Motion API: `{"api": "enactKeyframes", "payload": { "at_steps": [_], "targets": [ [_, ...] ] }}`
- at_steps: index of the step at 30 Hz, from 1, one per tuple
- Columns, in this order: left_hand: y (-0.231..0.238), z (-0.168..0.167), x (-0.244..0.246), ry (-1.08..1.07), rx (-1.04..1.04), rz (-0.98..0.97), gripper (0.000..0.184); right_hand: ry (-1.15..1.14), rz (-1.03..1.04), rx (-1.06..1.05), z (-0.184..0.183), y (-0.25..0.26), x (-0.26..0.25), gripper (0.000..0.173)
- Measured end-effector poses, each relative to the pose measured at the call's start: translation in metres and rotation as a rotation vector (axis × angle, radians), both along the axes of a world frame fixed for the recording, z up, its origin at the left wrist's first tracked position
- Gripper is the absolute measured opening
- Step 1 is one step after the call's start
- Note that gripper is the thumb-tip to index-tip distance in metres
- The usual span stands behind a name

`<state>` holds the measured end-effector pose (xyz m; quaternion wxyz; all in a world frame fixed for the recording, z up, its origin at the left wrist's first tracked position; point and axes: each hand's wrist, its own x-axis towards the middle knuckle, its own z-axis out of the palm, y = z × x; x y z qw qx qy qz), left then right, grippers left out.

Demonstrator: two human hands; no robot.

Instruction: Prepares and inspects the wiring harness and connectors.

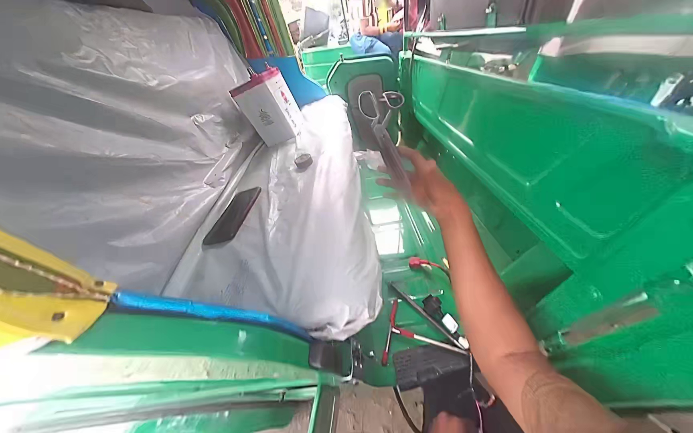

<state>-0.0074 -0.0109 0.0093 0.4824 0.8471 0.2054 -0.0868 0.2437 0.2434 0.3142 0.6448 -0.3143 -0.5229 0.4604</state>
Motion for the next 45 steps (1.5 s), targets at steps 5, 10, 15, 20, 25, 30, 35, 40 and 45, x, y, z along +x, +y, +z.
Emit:
{"api": "enactKeyframes", "payload": {
  "at_steps": [5, 10, 15, 20, 25, 30, 35, 40, 45],
  "targets": [
    [-0.010, -0.008, -0.014, 0.019, -0.069, 0.143, 0.028, 0.005, -0.190, -0.323, -0.030, -0.075, -0.053, 0.024],
    [0.000, -0.012, -0.035, -0.087, -0.103, 0.276, 0.028, -0.012, -0.031, -0.119, -0.054, -0.245, -0.091, 0.029],
    [0.018, 0.037, -0.036, -0.229, 0.282, 0.281, 0.020, -0.250, 0.086, -0.356, -0.104, -0.390, -0.101, 0.039],
    [0.071, 0.042, -0.041, -0.430, 0.640, 0.215, 0.028, -0.828, 0.310, -0.764, -0.145, -0.454, -0.105, 0.037],
    [0.079, -0.016, -0.019, -0.530, 0.674, 0.173, 0.031, -1.523, 0.200, -0.533, -0.193, -0.480, -0.139, 0.038],
    [0.080, -0.021, -0.015, -0.607, 0.636, 0.158, 0.030, -1.575, 0.263, -0.248, -0.203, -0.489, -0.150, 0.018],
    [0.079, -0.017, -0.016, -0.591, 0.639, 0.170, 0.031, -1.560, 0.139, -0.034, -0.234, -0.523, -0.147, 0.022],
    [0.078, -0.017, -0.014, -0.585, 0.613, 0.196, 0.031, -1.257, -0.100, -0.340, -0.251, -0.578, -0.164, 0.020],
    [0.081, -0.015, -0.015, -0.577, 0.567, 0.179, 0.030, -1.454, -0.397, -0.556, -0.243, -0.600, -0.191, 0.020]
  ]
}}
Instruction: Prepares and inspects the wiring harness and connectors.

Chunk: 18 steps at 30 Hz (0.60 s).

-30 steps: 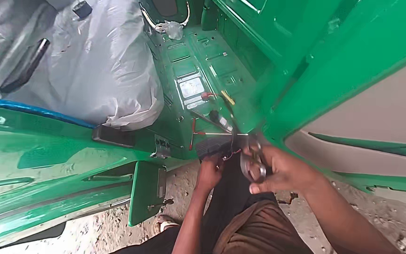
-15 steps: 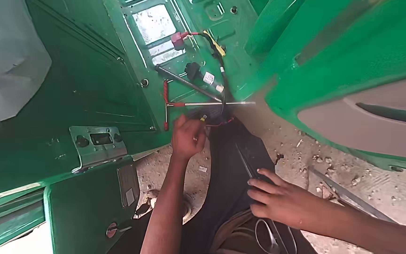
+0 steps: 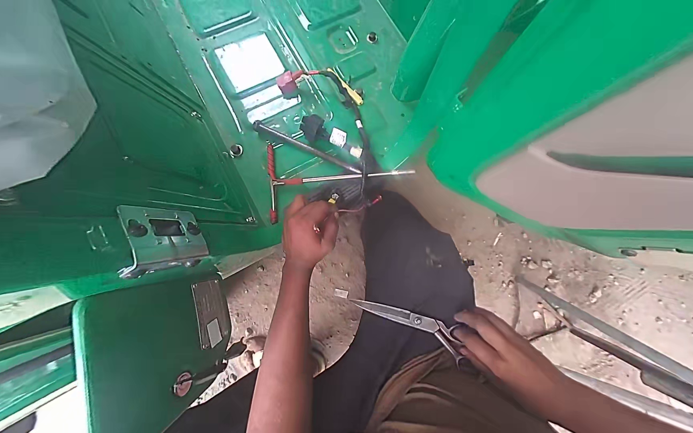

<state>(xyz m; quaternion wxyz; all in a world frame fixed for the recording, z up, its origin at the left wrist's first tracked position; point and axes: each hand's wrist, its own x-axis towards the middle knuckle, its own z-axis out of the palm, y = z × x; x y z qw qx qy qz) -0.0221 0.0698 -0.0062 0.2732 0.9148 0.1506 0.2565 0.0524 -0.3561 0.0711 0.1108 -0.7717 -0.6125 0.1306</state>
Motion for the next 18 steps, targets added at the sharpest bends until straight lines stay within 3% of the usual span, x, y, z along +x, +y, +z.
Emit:
{"api": "enactKeyframes", "payload": {
  "at_steps": [2, 6, 11, 13, 15, 17, 18],
  "targets": [
    [0.000, 0.001, -0.002, 0.005, -0.020, -0.007, 0.029, -0.078, 0.021, 0.013, 0.005, 0.000, -0.011, 0.015],
    [0.001, 0.004, -0.005, 0.007, -0.096, -0.021, 0.027, 0.151, -0.078, -0.171, 0.004, -0.010, -0.025, 0.024],
    [-0.009, 0.014, -0.012, -0.053, -0.299, 0.037, 0.020, 0.466, -0.323, -0.554, 0.019, -0.003, -0.002, 0.052],
    [-0.018, 0.022, -0.011, -0.076, -0.391, 0.080, 0.020, 0.729, -0.521, -0.562, 0.014, -0.001, 0.019, 0.061],
    [-0.026, 0.034, -0.013, -0.113, -0.466, 0.108, 0.020, 1.158, -0.631, -0.482, 0.018, -0.002, 0.039, 0.053],
    [-0.030, 0.046, -0.016, -0.133, -0.517, 0.117, 0.019, 1.587, -0.646, -0.389, 0.024, -0.006, 0.044, 0.045],
    [-0.031, 0.051, -0.016, -0.140, -0.533, 0.121, 0.017, 1.697, -0.613, -0.320, 0.025, -0.008, 0.043, 0.042]
  ]
}}
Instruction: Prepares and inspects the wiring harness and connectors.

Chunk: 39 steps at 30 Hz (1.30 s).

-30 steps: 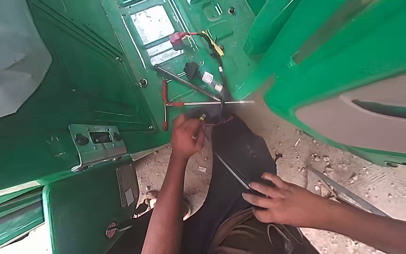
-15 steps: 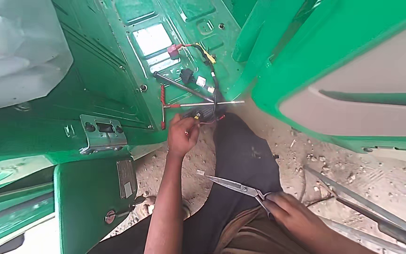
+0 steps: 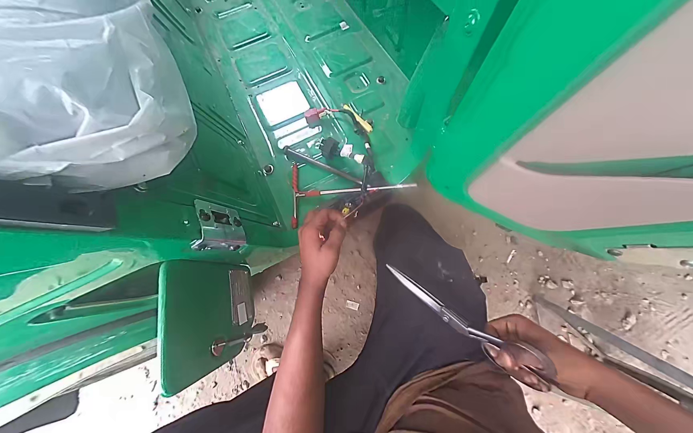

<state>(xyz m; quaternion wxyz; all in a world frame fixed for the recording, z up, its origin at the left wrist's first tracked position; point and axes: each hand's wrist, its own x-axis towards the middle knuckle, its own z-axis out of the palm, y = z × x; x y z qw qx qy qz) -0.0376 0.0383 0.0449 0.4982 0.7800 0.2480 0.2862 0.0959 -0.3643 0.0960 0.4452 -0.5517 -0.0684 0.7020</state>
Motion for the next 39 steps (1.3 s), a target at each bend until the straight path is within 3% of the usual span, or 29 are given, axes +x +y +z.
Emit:
{"api": "enactKeyframes", "payload": {
  "at_steps": [3, 5, 9, 20, 25, 28, 31, 39],
  "targets": [
    [-0.006, 0.013, 0.004, -0.003, -0.010, 0.024, 0.014, -0.013, -0.023, 0.269, 0.001, 0.007, -0.002, 0.049],
    [-0.012, 0.019, 0.005, 0.025, 0.032, 0.049, 0.013, -0.115, 0.004, 0.329, 0.002, 0.023, -0.006, 0.058],
    [-0.021, 0.025, 0.006, 0.039, 0.125, 0.086, 0.013, -0.269, -0.034, 0.265, 0.003, 0.065, -0.009, 0.058],
    [-0.031, 0.015, -0.002, 0.052, 0.142, 0.045, 0.018, -0.344, -0.072, 0.302, -0.014, 0.133, 0.002, 0.047],
    [-0.029, 0.029, -0.007, -0.168, -0.050, 0.029, 0.013, -0.623, 0.017, 0.338, -0.027, 0.166, 0.004, 0.047],
    [-0.016, 0.032, -0.014, -0.384, -0.227, 0.121, 0.016, -0.630, 0.103, 0.329, -0.018, 0.157, 0.000, 0.049],
    [-0.015, 0.031, -0.011, -0.463, -0.244, 0.155, 0.018, -0.574, 0.132, 0.306, -0.012, 0.147, -0.008, 0.048],
    [-0.017, 0.025, -0.016, -0.255, -0.088, 0.144, 0.014, -0.413, 0.096, 0.433, -0.024, 0.172, 0.004, 0.059]
  ]
}}
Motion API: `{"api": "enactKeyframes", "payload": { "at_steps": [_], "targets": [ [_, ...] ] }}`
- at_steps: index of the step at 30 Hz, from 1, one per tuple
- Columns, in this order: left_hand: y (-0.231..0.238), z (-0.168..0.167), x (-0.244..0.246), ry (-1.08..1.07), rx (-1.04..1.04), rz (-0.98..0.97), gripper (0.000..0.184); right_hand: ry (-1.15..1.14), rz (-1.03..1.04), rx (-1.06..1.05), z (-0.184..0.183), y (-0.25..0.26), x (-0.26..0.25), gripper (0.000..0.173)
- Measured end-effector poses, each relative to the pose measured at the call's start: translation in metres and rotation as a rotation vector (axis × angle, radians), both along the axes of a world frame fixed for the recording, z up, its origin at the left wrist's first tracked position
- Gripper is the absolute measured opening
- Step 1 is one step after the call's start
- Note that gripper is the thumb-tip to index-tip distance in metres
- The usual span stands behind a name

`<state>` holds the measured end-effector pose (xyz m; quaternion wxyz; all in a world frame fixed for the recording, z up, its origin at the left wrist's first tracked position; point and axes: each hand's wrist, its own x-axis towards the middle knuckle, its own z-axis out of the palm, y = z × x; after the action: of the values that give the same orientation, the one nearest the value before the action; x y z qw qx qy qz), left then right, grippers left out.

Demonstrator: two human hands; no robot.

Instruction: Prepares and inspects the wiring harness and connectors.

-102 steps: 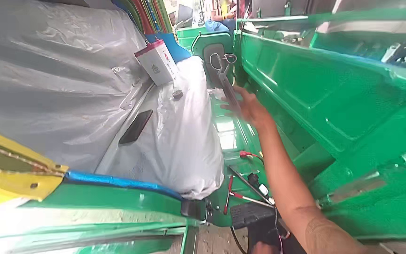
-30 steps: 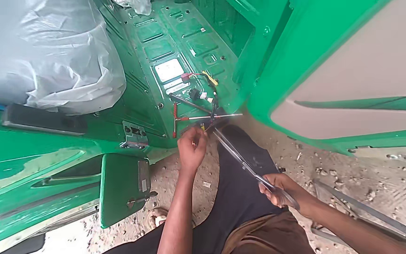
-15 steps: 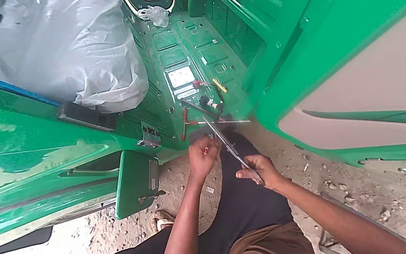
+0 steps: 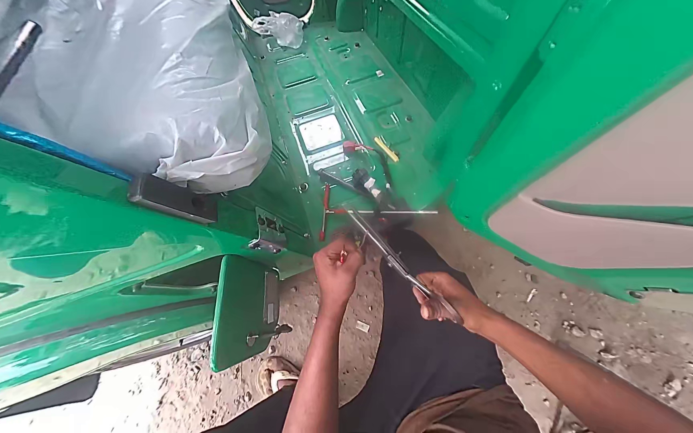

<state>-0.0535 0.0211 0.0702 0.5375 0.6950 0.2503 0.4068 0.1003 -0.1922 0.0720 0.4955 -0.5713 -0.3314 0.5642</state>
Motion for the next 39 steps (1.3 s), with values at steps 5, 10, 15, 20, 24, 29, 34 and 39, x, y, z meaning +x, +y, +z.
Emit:
{"api": "enactKeyframes", "payload": {
  "at_steps": [5, 10, 15, 20, 24, 29, 34, 39],
  "targets": [
    [0.002, -0.001, -0.005, 0.002, 0.000, -0.003, 0.013, -0.048, 0.034, 0.005, 0.002, 0.018, 0.004, 0.058],
    [0.006, -0.004, -0.007, -0.127, -0.094, -0.028, 0.014, 0.078, 0.010, -0.004, 0.000, 0.025, 0.001, 0.049],
    [0.008, -0.010, -0.010, -0.261, -0.184, -0.058, 0.016, 0.082, -0.015, -0.006, 0.000, 0.029, -0.009, 0.042],
    [0.013, -0.013, -0.016, -0.314, -0.181, -0.042, 0.015, -0.025, -0.090, 0.037, 0.007, 0.035, -0.003, 0.043],
    [0.013, -0.012, -0.018, -0.305, -0.167, -0.042, 0.015, -0.732, -0.233, -0.134, 0.019, 0.078, 0.034, 0.052],
    [0.006, -0.004, -0.019, -0.232, -0.158, 0.020, 0.016, -0.980, -0.334, -0.331, 0.012, 0.142, 0.055, 0.034],
    [0.001, 0.013, -0.023, -0.257, -0.209, -0.016, 0.018, -1.069, -0.348, -0.348, 0.002, 0.169, 0.073, 0.034],
    [-0.009, 0.055, -0.025, -0.416, -0.348, -0.053, 0.017, -1.009, -0.130, 0.169, 0.036, 0.131, 0.045, 0.041]
  ]
}}
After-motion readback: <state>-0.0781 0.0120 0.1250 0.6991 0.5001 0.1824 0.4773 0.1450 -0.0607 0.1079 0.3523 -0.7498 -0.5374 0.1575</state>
